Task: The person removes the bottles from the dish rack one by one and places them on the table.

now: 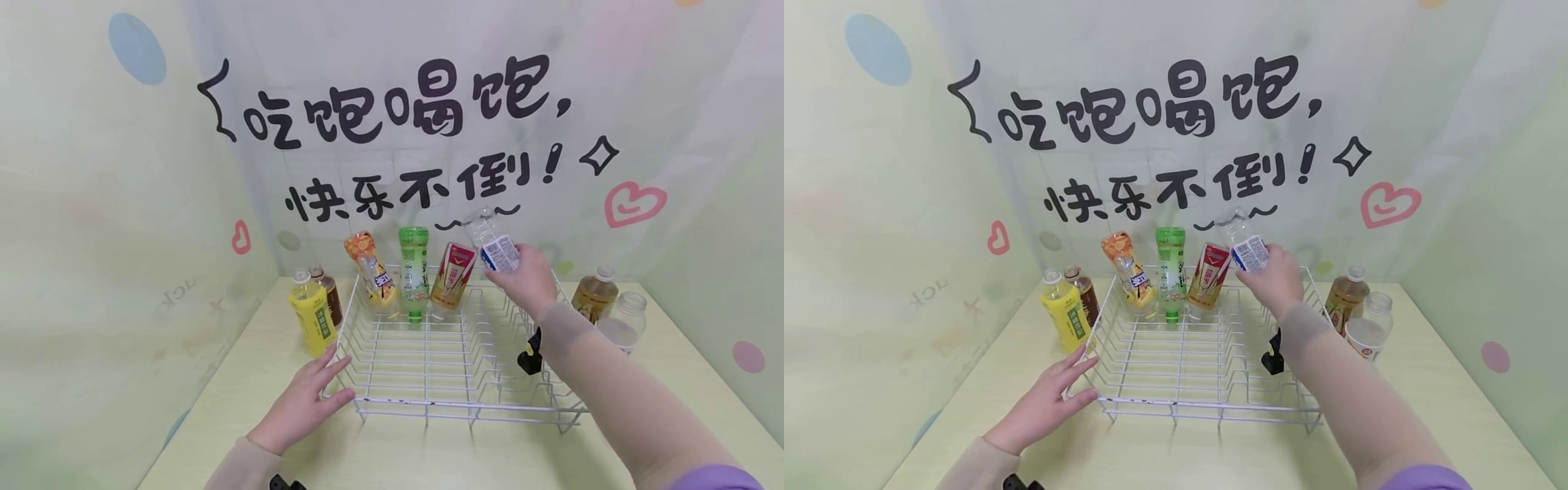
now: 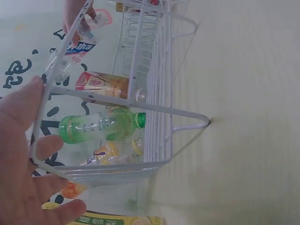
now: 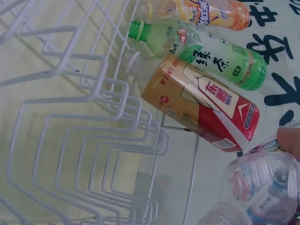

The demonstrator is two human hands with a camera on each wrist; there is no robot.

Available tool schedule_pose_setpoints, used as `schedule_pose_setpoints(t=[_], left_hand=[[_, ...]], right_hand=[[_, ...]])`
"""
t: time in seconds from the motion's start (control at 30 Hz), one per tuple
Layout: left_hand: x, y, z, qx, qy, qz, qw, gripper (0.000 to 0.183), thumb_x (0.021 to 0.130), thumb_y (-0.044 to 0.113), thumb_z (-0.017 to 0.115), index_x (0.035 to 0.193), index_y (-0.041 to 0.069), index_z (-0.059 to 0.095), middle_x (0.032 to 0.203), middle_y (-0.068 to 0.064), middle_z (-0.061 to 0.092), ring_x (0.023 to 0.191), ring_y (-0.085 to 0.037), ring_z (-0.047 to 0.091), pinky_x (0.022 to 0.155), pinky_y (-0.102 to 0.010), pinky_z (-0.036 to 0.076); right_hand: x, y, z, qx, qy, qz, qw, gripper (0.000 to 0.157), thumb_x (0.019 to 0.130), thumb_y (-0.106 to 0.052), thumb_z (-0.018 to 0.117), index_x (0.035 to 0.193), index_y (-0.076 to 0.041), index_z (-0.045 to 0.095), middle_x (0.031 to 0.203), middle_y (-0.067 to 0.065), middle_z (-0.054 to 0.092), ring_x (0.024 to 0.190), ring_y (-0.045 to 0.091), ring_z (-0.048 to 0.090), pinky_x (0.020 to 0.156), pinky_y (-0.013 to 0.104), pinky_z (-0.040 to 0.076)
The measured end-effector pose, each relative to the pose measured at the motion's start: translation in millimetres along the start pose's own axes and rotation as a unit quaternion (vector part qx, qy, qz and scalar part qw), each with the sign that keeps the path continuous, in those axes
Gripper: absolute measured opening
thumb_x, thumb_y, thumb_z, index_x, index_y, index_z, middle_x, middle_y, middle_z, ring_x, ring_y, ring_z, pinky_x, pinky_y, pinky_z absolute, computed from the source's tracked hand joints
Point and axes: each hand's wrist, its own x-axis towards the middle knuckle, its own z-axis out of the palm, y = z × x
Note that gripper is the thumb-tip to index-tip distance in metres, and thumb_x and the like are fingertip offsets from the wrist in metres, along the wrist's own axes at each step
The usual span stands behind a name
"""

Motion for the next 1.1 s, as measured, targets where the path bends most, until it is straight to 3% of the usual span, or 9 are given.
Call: schedule_pose_setpoints(t=[0.23,0.47,0.67,0.87,1.0,1.1], left_hand=[[9.3,15.6,-23.1,0.061,-0.022,0.025,0.9976,0.074,0.085,0.066,0.055,0.140,0.016,0.051,0.153,-0.015,0.031,0.134,-0.047,0.032,0.098,-0.067,0.035],[37.5,42.7,-39.5,0.110,-0.013,0.080,0.9906,0.078,0.086,0.063,0.057,0.148,0.020,0.040,0.154,-0.014,0.029,0.138,-0.043,0.027,0.107,-0.063,0.026],[65.9,71.2,-41.2,0.149,-0.014,0.098,0.9839,0.082,0.086,0.062,0.058,0.153,0.026,0.026,0.158,-0.008,0.023,0.142,-0.036,0.023,0.114,-0.056,0.016],[92.4,99.6,-41.7,0.180,0.006,0.125,0.9756,0.085,0.084,0.060,0.062,0.153,0.023,0.028,0.160,-0.004,0.015,0.144,-0.033,0.016,0.114,-0.056,0.010],[110.5,110.6,-37.5,0.220,0.010,0.140,0.9653,0.087,0.083,0.060,0.064,0.152,0.021,0.028,0.160,-0.006,0.016,0.144,-0.032,0.017,0.115,-0.055,0.008],[121.7,113.9,-32.0,0.255,0.000,0.133,0.9578,0.091,0.081,0.063,0.064,0.153,0.024,0.025,0.160,-0.005,0.014,0.145,-0.030,0.014,0.115,-0.054,0.005]], right_hand=[[-4,-7,0.7,-0.080,-0.009,-0.064,0.995,0.080,0.076,-0.042,0.078,0.135,0.001,0.045,0.111,0.017,0.059,0.091,0.031,0.059,0.073,0.046,0.054],[-16,-20,6.7,-0.114,-0.034,-0.111,0.987,0.080,0.075,-0.036,0.080,0.137,0.000,0.045,0.119,0.020,0.056,0.097,0.032,0.055,0.078,0.048,0.052],[-28,-34,17.5,-0.163,-0.054,-0.161,0.972,0.078,0.076,-0.035,0.079,0.138,-0.001,0.045,0.123,0.019,0.055,0.102,0.032,0.053,0.079,0.048,0.053],[-38,-42,26.8,-0.208,-0.052,-0.224,0.951,0.075,0.075,-0.033,0.081,0.136,-0.004,0.048,0.124,0.018,0.056,0.105,0.033,0.053,0.078,0.047,0.053],[-43,-48,31.9,-0.222,-0.053,-0.248,0.941,0.079,0.073,-0.035,0.083,0.139,-0.008,0.048,0.124,0.015,0.057,0.105,0.031,0.052,0.075,0.046,0.054],[-46,-52,35.4,-0.233,-0.047,-0.271,0.933,0.079,0.072,-0.035,0.084,0.138,-0.009,0.049,0.125,0.012,0.057,0.104,0.030,0.053,0.074,0.045,0.054]])
